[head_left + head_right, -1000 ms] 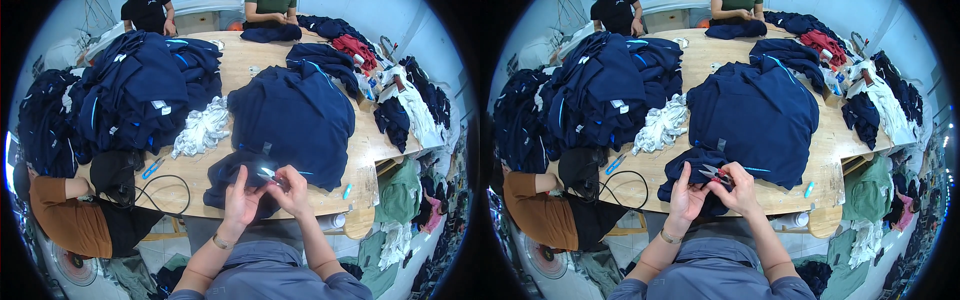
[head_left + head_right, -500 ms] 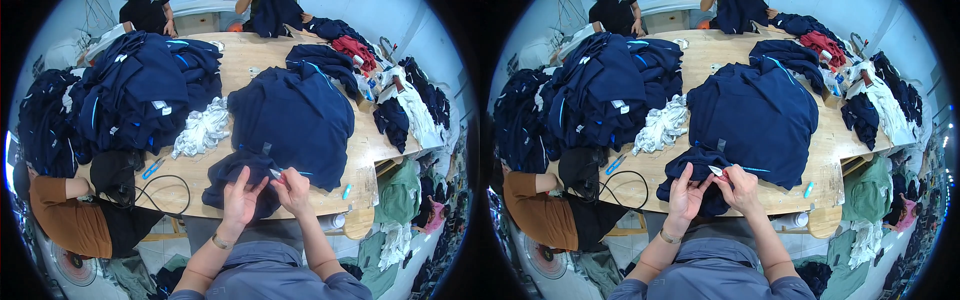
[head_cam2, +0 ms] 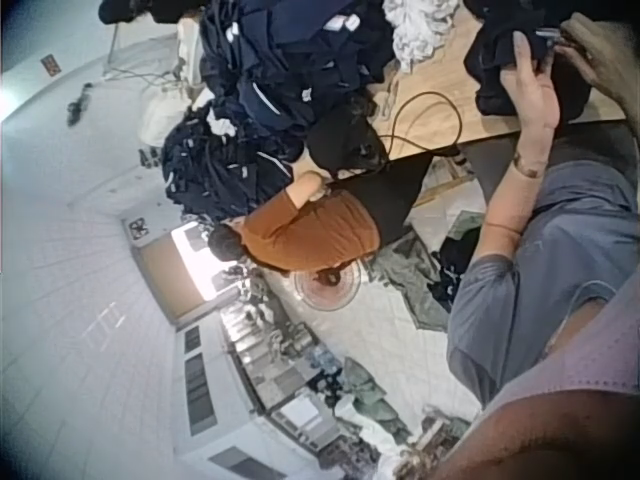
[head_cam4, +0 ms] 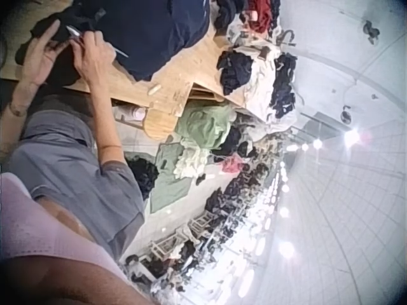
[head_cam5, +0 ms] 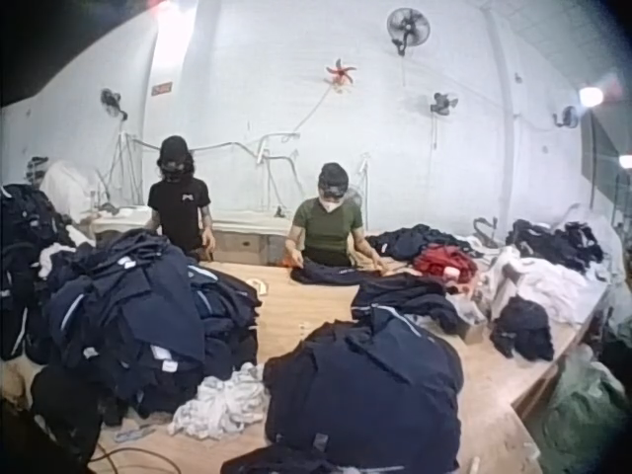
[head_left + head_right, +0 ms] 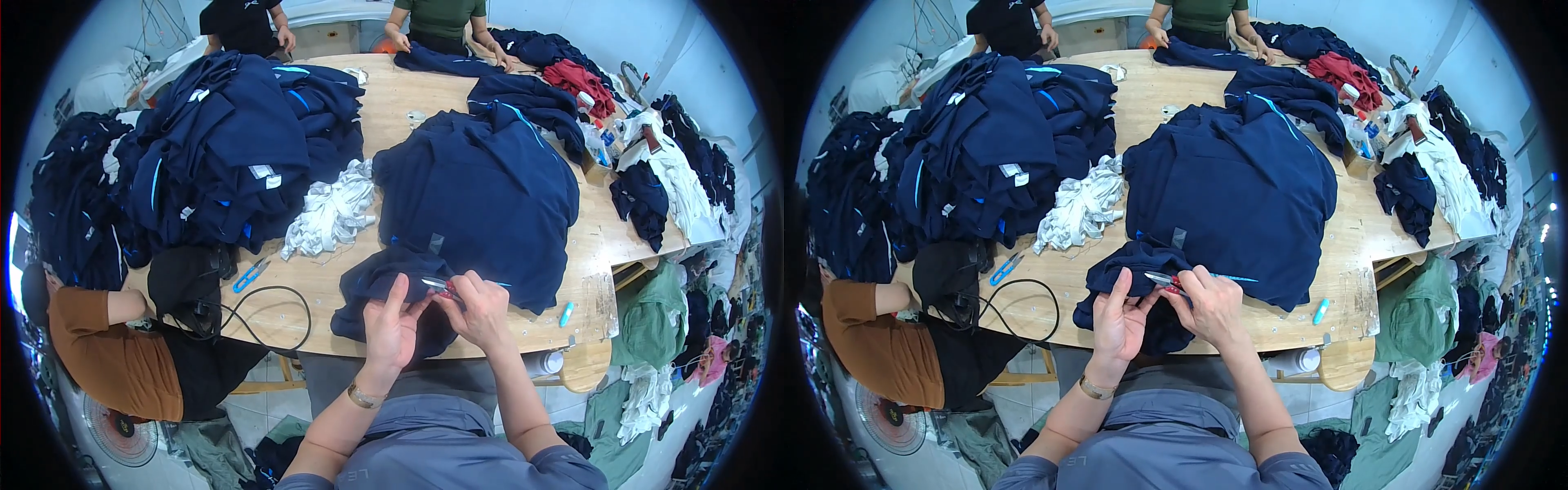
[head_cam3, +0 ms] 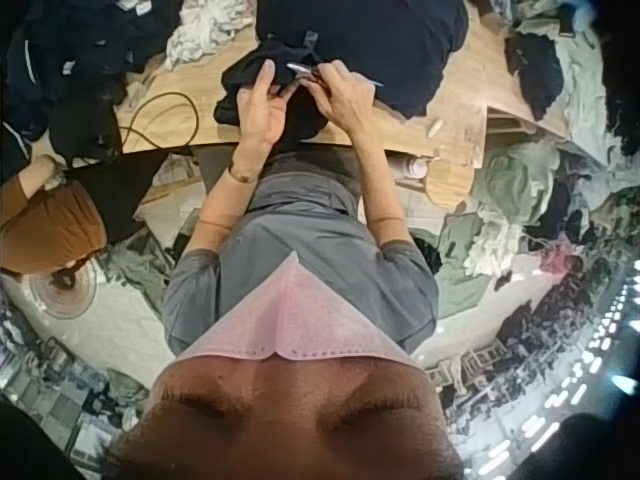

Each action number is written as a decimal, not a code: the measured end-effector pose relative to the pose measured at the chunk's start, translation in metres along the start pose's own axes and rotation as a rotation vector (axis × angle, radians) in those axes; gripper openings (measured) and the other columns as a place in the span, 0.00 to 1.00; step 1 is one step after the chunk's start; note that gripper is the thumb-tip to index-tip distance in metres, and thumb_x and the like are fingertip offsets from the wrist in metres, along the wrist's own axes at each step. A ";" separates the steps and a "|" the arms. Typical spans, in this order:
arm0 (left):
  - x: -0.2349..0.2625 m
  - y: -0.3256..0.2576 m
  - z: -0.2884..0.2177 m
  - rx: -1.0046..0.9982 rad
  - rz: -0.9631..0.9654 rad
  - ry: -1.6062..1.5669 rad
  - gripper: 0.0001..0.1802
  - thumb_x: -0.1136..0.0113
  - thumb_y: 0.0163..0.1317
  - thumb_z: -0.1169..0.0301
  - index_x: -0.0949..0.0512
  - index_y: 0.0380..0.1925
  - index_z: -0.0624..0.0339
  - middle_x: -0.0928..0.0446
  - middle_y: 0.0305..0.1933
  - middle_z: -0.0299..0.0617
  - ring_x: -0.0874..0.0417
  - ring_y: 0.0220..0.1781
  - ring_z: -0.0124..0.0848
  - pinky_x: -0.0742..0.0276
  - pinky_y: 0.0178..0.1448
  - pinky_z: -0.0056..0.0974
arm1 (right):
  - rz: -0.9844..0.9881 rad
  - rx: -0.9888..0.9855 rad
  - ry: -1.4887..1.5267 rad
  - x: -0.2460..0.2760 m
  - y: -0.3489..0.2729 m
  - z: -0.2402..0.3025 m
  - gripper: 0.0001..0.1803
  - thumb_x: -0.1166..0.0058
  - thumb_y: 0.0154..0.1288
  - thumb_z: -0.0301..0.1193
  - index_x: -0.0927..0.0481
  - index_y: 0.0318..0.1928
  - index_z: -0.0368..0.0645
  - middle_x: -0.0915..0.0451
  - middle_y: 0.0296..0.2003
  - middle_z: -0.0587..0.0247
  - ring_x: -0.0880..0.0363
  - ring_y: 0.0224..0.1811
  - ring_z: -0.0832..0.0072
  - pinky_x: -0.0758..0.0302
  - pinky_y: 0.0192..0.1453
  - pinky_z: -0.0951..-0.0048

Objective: The worker trims excess threads from finished blue garments using thread snips.

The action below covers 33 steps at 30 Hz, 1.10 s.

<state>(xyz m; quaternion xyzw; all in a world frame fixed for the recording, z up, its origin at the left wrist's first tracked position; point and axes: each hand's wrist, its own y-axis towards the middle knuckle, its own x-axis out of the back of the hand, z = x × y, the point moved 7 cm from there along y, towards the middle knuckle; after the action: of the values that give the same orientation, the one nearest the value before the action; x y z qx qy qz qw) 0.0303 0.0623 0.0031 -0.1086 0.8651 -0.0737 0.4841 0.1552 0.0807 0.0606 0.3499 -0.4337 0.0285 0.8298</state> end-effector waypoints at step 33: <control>0.017 -0.003 0.001 -0.071 0.186 0.040 0.15 0.52 0.67 0.67 0.21 0.30 0.67 0.20 0.37 0.42 0.22 0.35 0.25 0.28 0.42 0.30 | 0.064 -0.203 0.479 -0.017 0.001 0.033 0.11 0.50 0.54 0.19 0.30 0.39 0.37 0.24 0.23 0.50 0.22 0.22 0.58 0.30 0.24 0.68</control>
<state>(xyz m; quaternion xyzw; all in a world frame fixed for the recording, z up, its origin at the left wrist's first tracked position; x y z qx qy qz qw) 0.0226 0.0550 -0.0103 -0.0434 0.8829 0.0000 0.4675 0.1214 0.0663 0.0612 0.2343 -0.2365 0.0929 0.9384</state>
